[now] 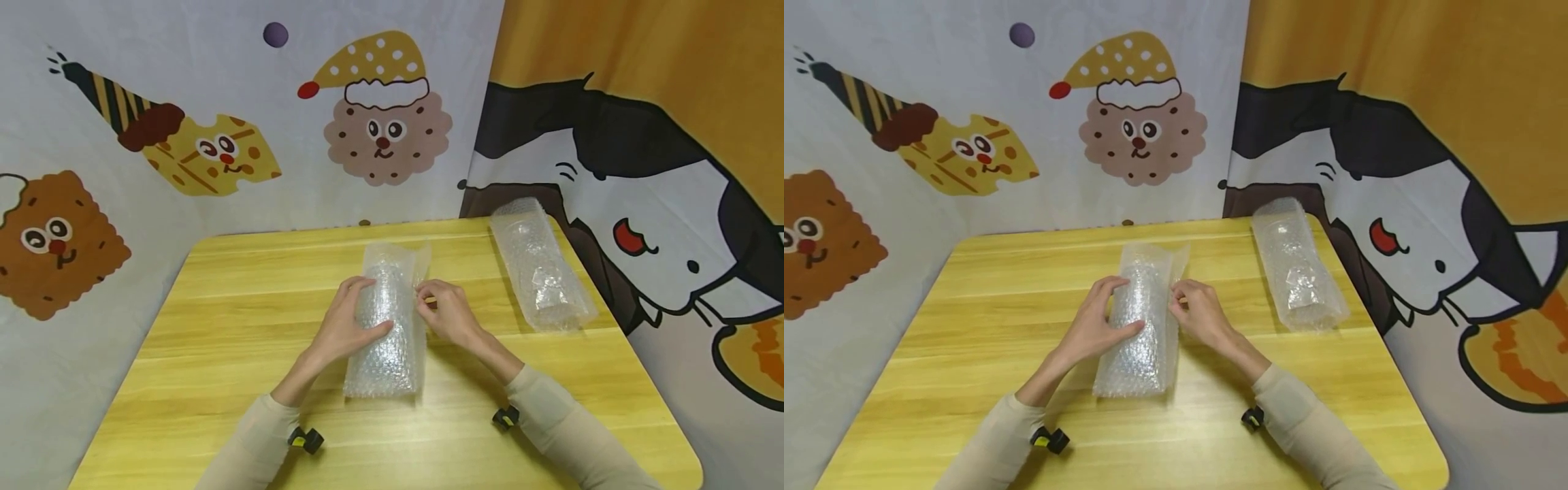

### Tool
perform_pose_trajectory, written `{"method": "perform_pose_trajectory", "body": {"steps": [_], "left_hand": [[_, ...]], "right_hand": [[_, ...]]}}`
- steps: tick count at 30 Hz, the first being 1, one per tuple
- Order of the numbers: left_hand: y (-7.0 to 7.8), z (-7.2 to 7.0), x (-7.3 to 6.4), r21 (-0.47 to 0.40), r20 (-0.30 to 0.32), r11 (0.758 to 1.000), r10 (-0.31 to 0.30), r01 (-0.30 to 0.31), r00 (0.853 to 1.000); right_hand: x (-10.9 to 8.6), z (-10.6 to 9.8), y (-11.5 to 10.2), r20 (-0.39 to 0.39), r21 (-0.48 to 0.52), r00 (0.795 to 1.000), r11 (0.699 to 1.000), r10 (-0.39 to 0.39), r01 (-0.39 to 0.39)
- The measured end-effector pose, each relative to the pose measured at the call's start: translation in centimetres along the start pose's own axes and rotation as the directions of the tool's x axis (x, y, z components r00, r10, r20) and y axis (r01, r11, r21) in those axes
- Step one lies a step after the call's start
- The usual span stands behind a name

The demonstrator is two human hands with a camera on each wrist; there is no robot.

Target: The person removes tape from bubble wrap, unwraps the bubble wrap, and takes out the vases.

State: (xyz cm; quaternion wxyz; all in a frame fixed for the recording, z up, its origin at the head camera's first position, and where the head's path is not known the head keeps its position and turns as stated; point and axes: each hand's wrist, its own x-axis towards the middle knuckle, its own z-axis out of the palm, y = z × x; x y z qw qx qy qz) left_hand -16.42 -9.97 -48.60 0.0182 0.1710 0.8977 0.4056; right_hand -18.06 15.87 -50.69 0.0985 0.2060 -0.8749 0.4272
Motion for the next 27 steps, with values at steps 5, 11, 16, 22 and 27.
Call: {"method": "perform_pose_trajectory", "body": {"steps": [5, 11, 16, 22, 27], "left_hand": [[-0.6, -0.1, -0.2, -0.003, -0.002, 1.000, 0.009, -0.009, 1.000], [-0.7, -0.2, -0.2, -0.008, -0.005, 1.000, 0.016, -0.016, 1.000], [-0.7, -0.3, -0.2, -0.010, -0.004, 1.000, 0.000, 0.000, 1.000], [-0.6, -0.4, -0.3, -0.014, -0.005, 1.000, 0.005, -0.005, 1.000], [-0.6, -0.4, -0.4, -0.016, -0.002, 1.000, 0.014, -0.014, 1.000]], "right_hand": [[-0.1, 0.0, 0.4, -0.007, 0.013, 1.000, 1.000, 0.008, -0.008], [-0.3, -0.4, 0.3, -0.013, 0.022, 1.000, 1.000, 0.010, -0.010], [-0.9, -1.1, 0.5, -0.020, 0.008, 0.999, 1.000, 0.029, -0.029], [-1.6, -1.8, 1.5, -0.028, -0.058, 0.999, 0.998, 0.019, -0.021], [-2.4, -2.1, 2.2, -0.019, -0.088, 1.000, 0.996, 0.023, -0.025]]}}
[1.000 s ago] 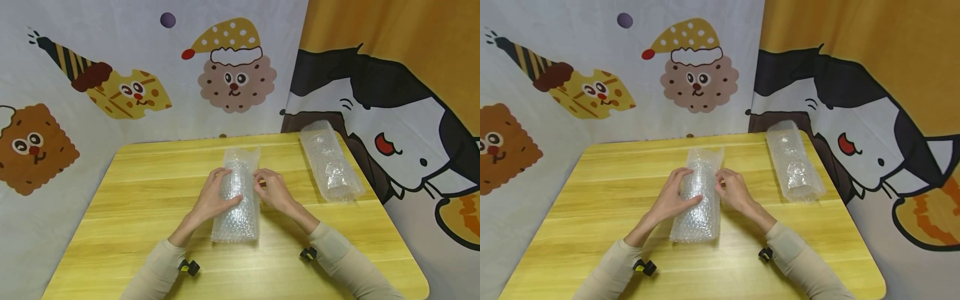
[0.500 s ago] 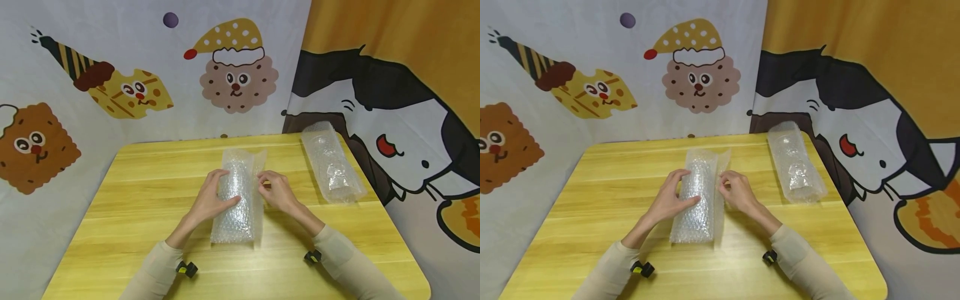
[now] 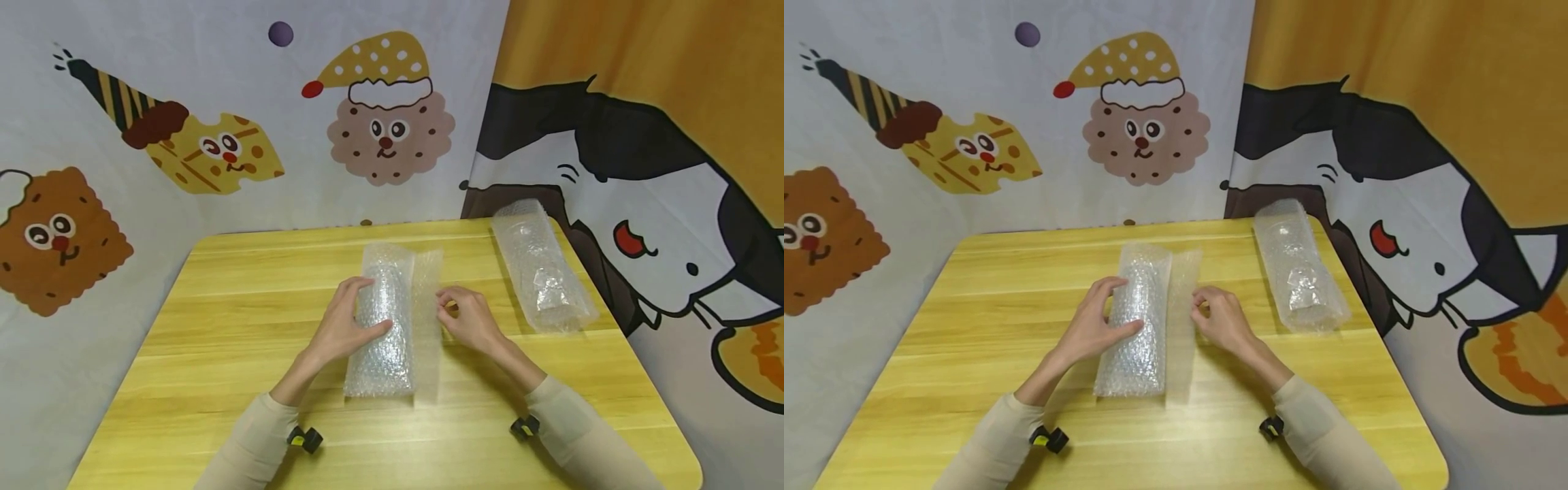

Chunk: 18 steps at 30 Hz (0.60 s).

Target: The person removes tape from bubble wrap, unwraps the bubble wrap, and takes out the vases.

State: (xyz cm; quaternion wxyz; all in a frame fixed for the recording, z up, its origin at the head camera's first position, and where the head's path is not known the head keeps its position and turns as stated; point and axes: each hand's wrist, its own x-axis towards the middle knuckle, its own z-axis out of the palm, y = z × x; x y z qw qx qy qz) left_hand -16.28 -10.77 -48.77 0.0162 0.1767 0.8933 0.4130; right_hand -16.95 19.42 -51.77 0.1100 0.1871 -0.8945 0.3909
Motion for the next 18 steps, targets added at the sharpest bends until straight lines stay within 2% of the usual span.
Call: {"method": "perform_pose_trajectory", "body": {"steps": [11, 18], "left_hand": [[0.0, 0.0, 0.0, -0.004, 0.005, 1.000, -0.005, 0.005, 1.000], [0.0, 0.0, 0.0, -0.006, 0.007, 1.000, -0.009, 0.009, 1.000]], "right_hand": [[-0.9, -1.3, 0.5, 0.114, -0.117, 0.991, 0.992, 0.070, -0.057], [-0.6, -2.7, -0.4, 0.112, -0.119, 0.989, 0.989, 0.100, -0.086]]}}
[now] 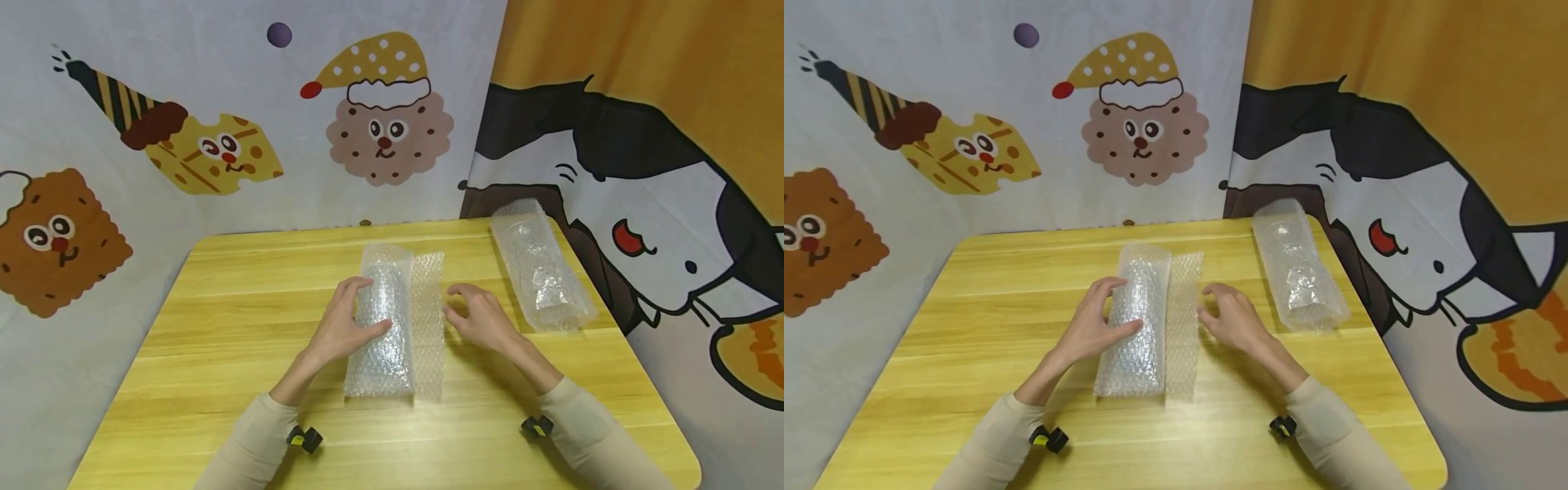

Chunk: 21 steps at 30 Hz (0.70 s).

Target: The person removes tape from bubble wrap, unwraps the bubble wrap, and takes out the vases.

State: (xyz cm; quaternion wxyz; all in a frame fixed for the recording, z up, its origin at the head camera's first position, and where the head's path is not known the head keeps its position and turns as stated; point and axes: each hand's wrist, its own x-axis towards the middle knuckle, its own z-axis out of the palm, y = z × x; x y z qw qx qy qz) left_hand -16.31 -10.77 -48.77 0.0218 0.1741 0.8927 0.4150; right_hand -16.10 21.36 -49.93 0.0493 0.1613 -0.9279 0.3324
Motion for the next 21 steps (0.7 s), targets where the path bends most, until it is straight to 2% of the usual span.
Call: {"method": "perform_pose_trajectory", "body": {"steps": [4, 6, 11, 13, 17, 21], "left_hand": [[0.0, 0.0, 0.0, -0.007, -0.002, 1.000, -0.004, 0.004, 1.000], [0.0, 0.0, 0.0, -0.010, -0.004, 1.000, -0.002, 0.002, 1.000], [-0.2, 0.0, 0.0, -0.013, -0.008, 1.000, 0.002, -0.002, 1.000], [-0.1, 0.0, 0.0, -0.013, -0.010, 1.000, 0.000, 0.000, 1.000], [0.0, -0.1, 0.0, -0.008, -0.011, 1.000, -0.004, 0.004, 1.000], [0.1, -0.1, 0.0, -0.008, -0.004, 1.000, -0.022, 0.022, 1.000]], "right_hand": [[0.1, -0.3, -0.7, 0.045, -0.018, 0.998, 0.999, -0.051, 0.052], [0.1, -0.3, -1.0, 0.089, -0.061, 0.991, 0.992, -0.102, 0.108], [0.1, 0.4, -1.4, 0.193, -0.181, 0.952, 0.945, -0.238, 0.273], [0.2, 0.7, -1.5, 0.216, -0.199, 0.938, 0.929, -0.270, 0.313], [0.5, 1.2, -1.5, 0.263, -0.222, 0.920, 0.909, -0.292, 0.352], [0.7, 1.5, -1.4, 0.332, -0.258, 0.905, 0.898, -0.265, 0.357]]}}
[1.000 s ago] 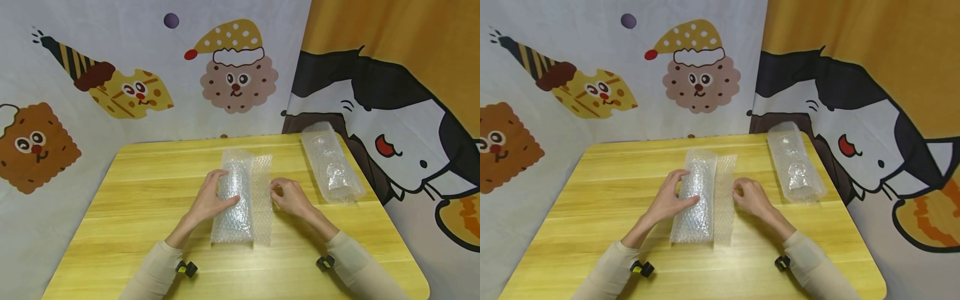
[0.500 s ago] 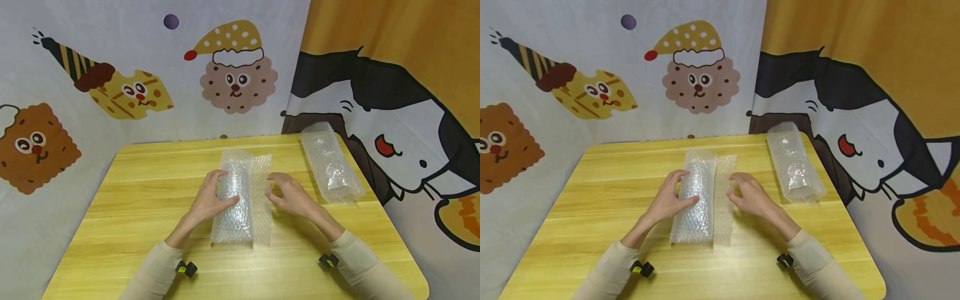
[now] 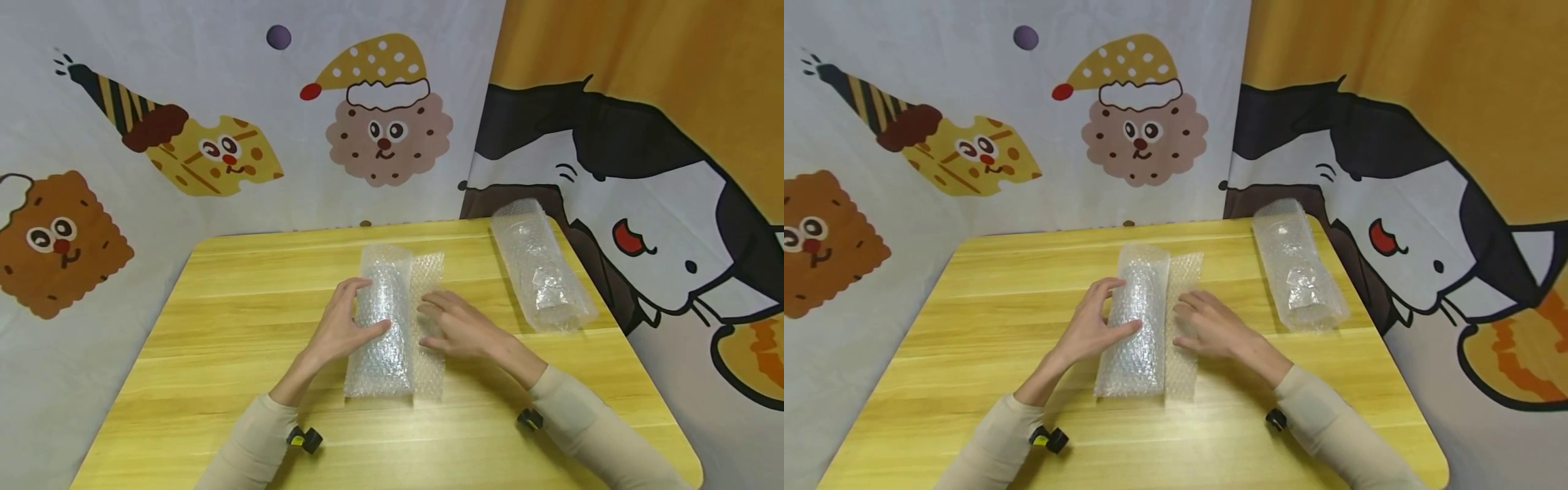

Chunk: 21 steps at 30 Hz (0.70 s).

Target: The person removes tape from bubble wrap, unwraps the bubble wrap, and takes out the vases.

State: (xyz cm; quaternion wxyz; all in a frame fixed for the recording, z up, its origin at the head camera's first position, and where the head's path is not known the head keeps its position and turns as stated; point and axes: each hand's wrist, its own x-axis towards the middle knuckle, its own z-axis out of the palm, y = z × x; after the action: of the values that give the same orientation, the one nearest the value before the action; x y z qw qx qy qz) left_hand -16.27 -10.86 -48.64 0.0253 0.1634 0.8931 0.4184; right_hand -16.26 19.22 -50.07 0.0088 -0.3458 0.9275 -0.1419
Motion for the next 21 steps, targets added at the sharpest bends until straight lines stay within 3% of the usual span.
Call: {"method": "perform_pose_trajectory", "body": {"steps": [9, 15, 21], "left_hand": [[-0.28, -0.03, -0.12, -0.027, 0.003, 0.999, -0.023, 0.023, 1.000], [-0.51, -0.20, -0.11, -0.039, 0.001, 0.999, -0.033, 0.033, 0.999], [-0.72, -0.56, -0.12, -0.062, 0.015, 0.996, -0.056, 0.057, 0.998]], "right_hand": [[-0.29, 0.25, 0.19, 0.175, 0.001, 0.983, 0.998, 0.056, -0.057], [-0.13, 0.33, 0.44, 0.188, -0.006, 0.982, 0.999, 0.036, -0.035], [-0.08, 0.25, 0.53, 0.211, 0.035, 0.975, 0.997, 0.064, -0.073]]}}
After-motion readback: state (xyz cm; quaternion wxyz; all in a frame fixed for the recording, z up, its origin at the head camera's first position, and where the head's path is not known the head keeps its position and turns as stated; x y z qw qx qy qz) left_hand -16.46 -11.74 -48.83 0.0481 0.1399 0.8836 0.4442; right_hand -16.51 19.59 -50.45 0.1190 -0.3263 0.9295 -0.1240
